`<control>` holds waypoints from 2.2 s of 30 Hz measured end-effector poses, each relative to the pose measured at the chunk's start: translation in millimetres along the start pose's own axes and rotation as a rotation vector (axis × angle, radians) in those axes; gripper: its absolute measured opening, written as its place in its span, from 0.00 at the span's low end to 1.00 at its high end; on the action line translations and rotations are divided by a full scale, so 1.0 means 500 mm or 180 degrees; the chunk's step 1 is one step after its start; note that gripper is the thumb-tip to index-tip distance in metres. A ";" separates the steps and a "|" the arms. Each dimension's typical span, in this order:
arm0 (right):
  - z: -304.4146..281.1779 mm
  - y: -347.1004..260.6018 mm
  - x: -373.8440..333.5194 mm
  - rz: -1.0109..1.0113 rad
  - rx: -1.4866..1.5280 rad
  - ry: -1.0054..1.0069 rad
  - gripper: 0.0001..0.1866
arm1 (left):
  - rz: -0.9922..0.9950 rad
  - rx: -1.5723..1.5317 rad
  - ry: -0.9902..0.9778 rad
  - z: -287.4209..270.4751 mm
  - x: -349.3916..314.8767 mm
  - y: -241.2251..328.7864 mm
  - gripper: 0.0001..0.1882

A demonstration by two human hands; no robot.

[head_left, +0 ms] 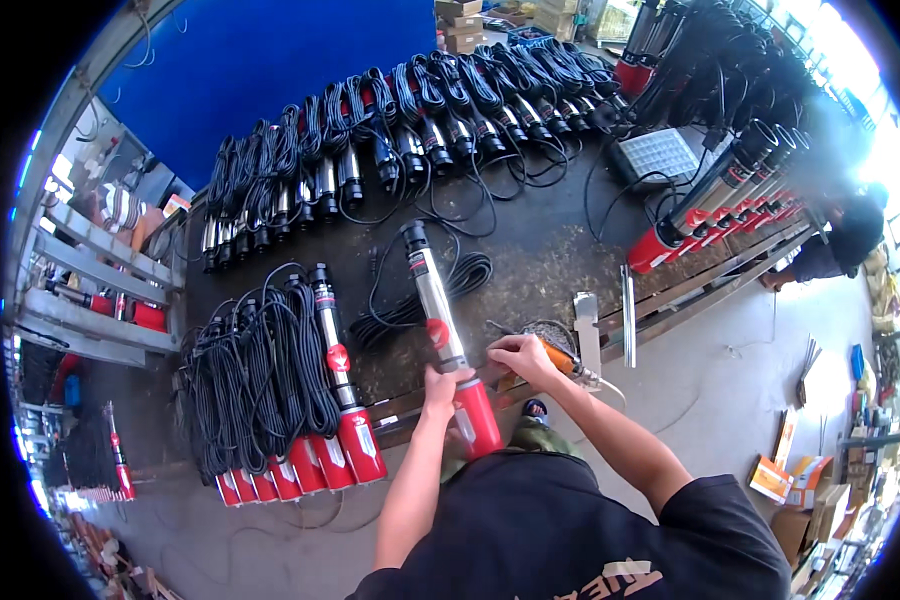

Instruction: The person assembles a submersible water pump by attaching a metal plate, threading a wire through it, and securing it to the pump body using a pneumatic screwdriver.

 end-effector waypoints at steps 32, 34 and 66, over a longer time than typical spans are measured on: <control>-0.009 0.237 0.083 0.1605 0.5559 0.0973 0.18 | -0.0161 -0.0121 -0.0194 -0.003 0.030 -0.033 0.36; -0.018 0.200 0.043 0.1160 0.5032 0.1673 0.15 | -0.0136 -0.0143 -0.0167 -0.006 0.032 -0.034 0.38; 0.056 -0.066 -0.020 -0.1093 0.2675 0.0810 0.09 | -0.0262 0.0073 -0.0091 0.000 0.003 0.018 0.27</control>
Point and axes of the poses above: each hand's wrist, its own x-axis towards the middle knuckle, its own z-axis out of the palm, y = z × x, the point moved 8 cm from there along x, towards the middle knuckle, and after that the axes turned 14 degrees about z, right-handed, at the moved point
